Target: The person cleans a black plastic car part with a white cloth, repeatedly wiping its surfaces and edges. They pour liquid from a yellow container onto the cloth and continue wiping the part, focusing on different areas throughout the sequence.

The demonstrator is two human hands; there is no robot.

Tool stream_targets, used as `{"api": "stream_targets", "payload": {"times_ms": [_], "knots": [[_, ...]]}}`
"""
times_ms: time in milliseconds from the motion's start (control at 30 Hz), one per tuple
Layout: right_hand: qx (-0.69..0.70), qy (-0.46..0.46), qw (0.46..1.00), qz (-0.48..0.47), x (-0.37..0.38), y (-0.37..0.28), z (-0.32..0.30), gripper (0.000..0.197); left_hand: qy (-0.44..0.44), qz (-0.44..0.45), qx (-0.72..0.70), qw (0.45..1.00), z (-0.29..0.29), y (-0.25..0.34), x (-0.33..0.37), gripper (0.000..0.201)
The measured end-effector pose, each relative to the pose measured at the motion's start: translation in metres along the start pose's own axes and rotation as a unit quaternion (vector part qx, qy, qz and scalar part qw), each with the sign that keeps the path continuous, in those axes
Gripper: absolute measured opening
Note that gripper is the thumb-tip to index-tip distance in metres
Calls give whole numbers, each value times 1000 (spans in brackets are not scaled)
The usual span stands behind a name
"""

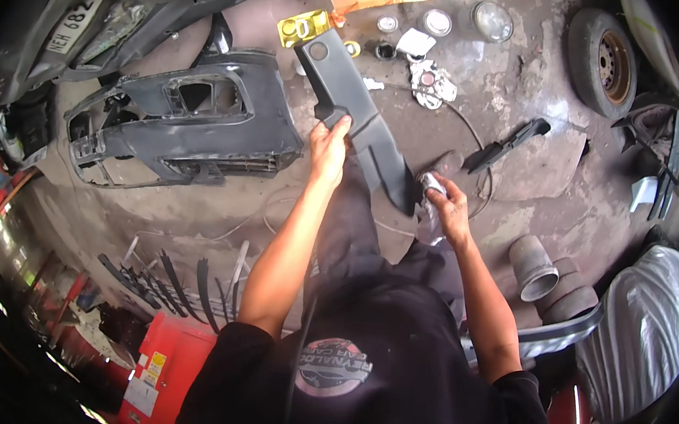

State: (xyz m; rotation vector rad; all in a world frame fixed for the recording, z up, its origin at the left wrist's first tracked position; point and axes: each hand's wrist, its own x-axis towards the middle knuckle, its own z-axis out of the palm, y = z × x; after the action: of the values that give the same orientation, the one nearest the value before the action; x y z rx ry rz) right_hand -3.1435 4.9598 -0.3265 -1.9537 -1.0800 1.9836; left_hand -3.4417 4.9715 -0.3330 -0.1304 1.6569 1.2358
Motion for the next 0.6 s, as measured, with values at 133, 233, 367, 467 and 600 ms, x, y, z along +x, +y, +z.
{"api": "stream_targets", "payload": {"times_ms": [133, 233, 367, 467, 600], "knots": [[-33, 71, 993, -93, 1, -33, 34, 46, -4, 56, 26, 998, -26, -20, 27, 18], [-111, 108, 970, -185, 19, -98, 82, 42, -30, 80, -8, 996, -16, -8, 19, 26], [-418, 11, 824, -383, 37, -77, 138, 40, -50, 117, 42, 991, -13, 1, 0, 28], [-284, -123, 932, -191, 5, -46, 130, 40, -9, 121, 186, 975, -45, 2, -9, 33], [-162, 15, 975, -149, 2, -8, 86, 45, 35, 7, 380, 924, -53, -21, -27, 44]]}}
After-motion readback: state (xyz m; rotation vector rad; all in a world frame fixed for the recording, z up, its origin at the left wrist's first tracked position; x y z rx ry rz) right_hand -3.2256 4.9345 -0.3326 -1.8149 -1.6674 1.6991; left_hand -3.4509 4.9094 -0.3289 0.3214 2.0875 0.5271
